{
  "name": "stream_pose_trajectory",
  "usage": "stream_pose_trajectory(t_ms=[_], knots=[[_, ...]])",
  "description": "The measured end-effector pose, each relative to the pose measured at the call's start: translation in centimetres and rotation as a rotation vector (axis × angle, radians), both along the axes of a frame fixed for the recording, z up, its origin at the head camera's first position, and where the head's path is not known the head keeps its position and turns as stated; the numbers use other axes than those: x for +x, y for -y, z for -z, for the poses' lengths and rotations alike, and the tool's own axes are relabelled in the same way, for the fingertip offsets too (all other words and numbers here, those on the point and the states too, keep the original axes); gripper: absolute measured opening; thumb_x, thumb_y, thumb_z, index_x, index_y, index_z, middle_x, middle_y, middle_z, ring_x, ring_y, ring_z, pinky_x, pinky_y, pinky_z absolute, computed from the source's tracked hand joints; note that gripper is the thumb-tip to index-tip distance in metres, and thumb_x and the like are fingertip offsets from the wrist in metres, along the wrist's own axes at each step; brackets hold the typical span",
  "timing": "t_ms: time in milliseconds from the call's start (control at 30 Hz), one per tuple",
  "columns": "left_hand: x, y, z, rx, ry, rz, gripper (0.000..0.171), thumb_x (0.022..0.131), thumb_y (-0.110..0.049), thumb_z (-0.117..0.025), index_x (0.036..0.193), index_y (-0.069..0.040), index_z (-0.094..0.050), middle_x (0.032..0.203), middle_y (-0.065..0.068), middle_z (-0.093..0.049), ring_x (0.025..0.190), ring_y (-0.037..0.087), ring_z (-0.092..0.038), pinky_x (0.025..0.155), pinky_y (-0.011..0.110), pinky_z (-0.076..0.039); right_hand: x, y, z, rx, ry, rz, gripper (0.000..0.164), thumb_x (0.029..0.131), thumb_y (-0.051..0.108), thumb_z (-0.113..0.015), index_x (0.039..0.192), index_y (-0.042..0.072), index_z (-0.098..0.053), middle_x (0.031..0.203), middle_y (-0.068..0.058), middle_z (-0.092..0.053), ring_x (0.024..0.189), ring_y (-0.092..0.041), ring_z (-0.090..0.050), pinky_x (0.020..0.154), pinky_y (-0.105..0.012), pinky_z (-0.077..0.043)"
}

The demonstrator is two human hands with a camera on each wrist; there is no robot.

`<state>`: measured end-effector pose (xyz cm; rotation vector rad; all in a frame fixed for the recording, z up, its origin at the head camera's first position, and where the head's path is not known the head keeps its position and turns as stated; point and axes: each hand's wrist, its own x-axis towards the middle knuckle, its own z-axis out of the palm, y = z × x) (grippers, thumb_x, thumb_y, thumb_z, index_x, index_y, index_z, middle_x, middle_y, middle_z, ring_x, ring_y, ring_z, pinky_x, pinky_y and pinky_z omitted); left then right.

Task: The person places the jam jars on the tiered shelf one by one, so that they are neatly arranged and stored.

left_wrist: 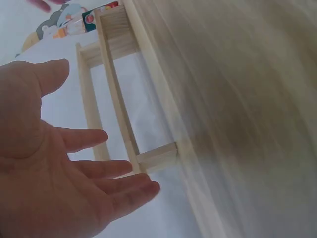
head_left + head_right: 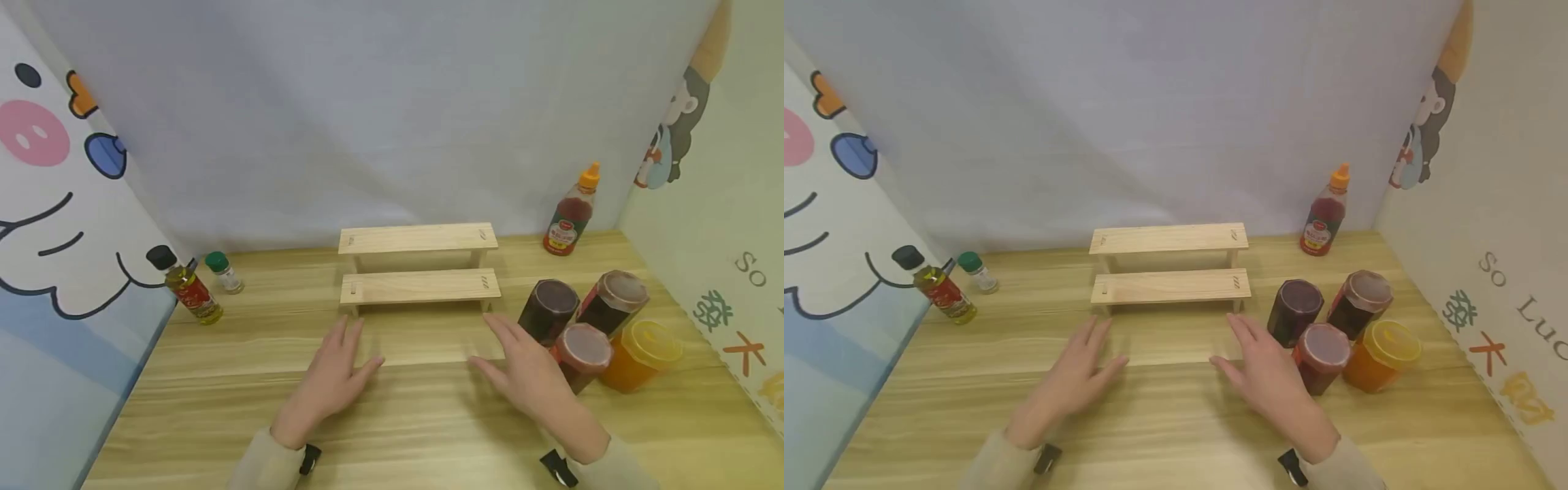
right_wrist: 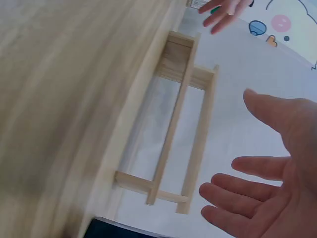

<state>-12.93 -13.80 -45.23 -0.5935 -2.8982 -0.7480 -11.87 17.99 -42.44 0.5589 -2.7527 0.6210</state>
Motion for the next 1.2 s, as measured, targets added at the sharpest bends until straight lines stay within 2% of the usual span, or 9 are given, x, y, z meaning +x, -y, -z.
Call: stream_pose_trajectory(t_ms=[167, 400, 500, 567, 633, 767, 867, 1033, 1200], knots=[[-0.5, 0.4, 0.3, 0.084, -0.041, -0.050, 0.063, 0.094, -0.036, -0.061, 0.139, 0.004, -0.042, 0.142, 0.030, -0.035, 0.128, 0.045, -0.037, 0.101, 0.058, -0.035, 0.5, -0.3, -0.9, -0.125, -0.124, -0.005, 0.060, 0.080, 0.032, -0.078, 0.129, 0.004, -0.057, 0.124, -0.016, -0.058, 0.108, -0.033, -0.058, 0.084, -0.048, -0.051], [-1.3, 0.4, -0.1, 0.229, -0.092, -0.097, 0.050, 0.094, -0.025, -0.063, 0.133, 0.003, -0.050, 0.135, 0.023, -0.048, 0.125, 0.038, -0.044, 0.103, 0.052, -0.035, 0.9, -1.3, -1.9, -0.255, -0.233, -0.022, 0.056, 0.073, 0.015, -0.084, 0.123, 0.004, -0.060, 0.120, -0.011, -0.061, 0.107, -0.028, -0.059, 0.085, -0.045, -0.051], [-1.7, 0.4, -0.1, 0.304, -0.091, -0.128, 0.045, 0.094, -0.022, -0.064, 0.130, 0.003, -0.053, 0.131, 0.020, -0.053, 0.120, 0.035, -0.049, 0.099, 0.050, -0.041, 0.9, -2.1, -2.5, -0.271, -0.279, -0.036, 0.057, 0.072, 0.011, -0.084, 0.123, 0.003, -0.061, 0.119, -0.011, -0.062, 0.082, -0.019, -0.062, 0.074, -0.035, -0.053], [-2.0, 0.4, -0.1, 0.339, -0.098, -0.146, 0.043, 0.094, -0.021, -0.064, 0.128, 0.002, -0.054, 0.128, 0.019, -0.055, 0.115, 0.035, -0.053, 0.094, 0.049, -0.045, 0.9, -2.7, -3.0, -0.273, -0.315, -0.043, 0.056, 0.071, 0.010, -0.084, 0.122, 0.004, -0.062, 0.117, -0.010, -0.063, 0.065, -0.011, -0.055, 0.064, -0.024, -0.050], [-2.1, 0.5, 0.0, 0.365, -0.100, -0.161, 0.041, 0.093, -0.021, -0.064, 0.127, 0.002, -0.055, 0.125, 0.019, -0.057, 0.109, 0.036, -0.055, 0.089, 0.048, -0.049, 1.0, -3.4, -3.3, -0.281, -0.337, -0.040, 0.055, 0.070, 0.009, -0.083, 0.121, 0.004, -0.063, 0.116, -0.008, -0.064, 0.055, -0.007, -0.043, 0.056, -0.019, -0.041], [-2.4, 0.9, 0.1, 0.378, -0.085, -0.178, 0.042, 0.094, -0.023, -0.063, 0.127, 0.002, -0.055, 0.125, 0.019, -0.057, 0.105, 0.038, -0.057, 0.084, 0.049, -0.050, 1.3, -4.8, -3.7, -0.344, -0.376, 0.000, 0.053, 0.067, 0.004, -0.084, 0.118, 0.004, -0.066, 0.114, -0.005, -0.065, 0.077, -0.013, -0.058, 0.072, -0.014, -0.043], [-2.7, 1.1, 0.0, 0.415, -0.003, -0.211, 0.044, 0.095, -0.026, -0.061, 0.129, 0.001, -0.054, 0.128, 0.019, -0.055, 0.109, 0.039, -0.055, 0.086, 0.049, -0.050, 1.6, -5.8, -3.7, -0.397, -0.394, 0.033, 0.055, 0.064, 0.000, -0.084, 0.116, 0.004, -0.068, 0.113, -0.007, -0.066, 0.099, -0.013, -0.059, 0.088, -0.014, -0.041], [-3.4, 1.3, -0.2, 0.534, 0.152, -0.302, 0.048, 0.096, -0.029, -0.059, 0.133, -0.001, -0.050, 0.136, 0.019, -0.049, 0.118, 0.040, -0.050, 0.094, 0.047, -0.047, 1.8, -7.8, -3.6, -0.424, -0.422, 0.059, 0.064, 0.057, -0.005, -0.086, 0.118, 0.003, -0.067, 0.113, -0.012, -0.065, 0.107, -0.007, -0.056, 0.090, -0.014, -0.041], [-4.0, 1.5, 0.0, 0.604, 0.196, -0.343, 0.051, 0.096, -0.028, -0.059, 0.136, 0.003, -0.046, 0.135, 0.023, -0.048, 0.119, 0.040, -0.049, 0.097, 0.045, -0.045, 2.6, -9.6, -3.9, -0.398, -0.428, 0.133, 0.071, 0.054, -0.005, -0.087, 0.121, 0.000, -0.064, 0.119, -0.016, -0.063, 0.117, -0.005, -0.050, 0.098, -0.016, -0.036]])
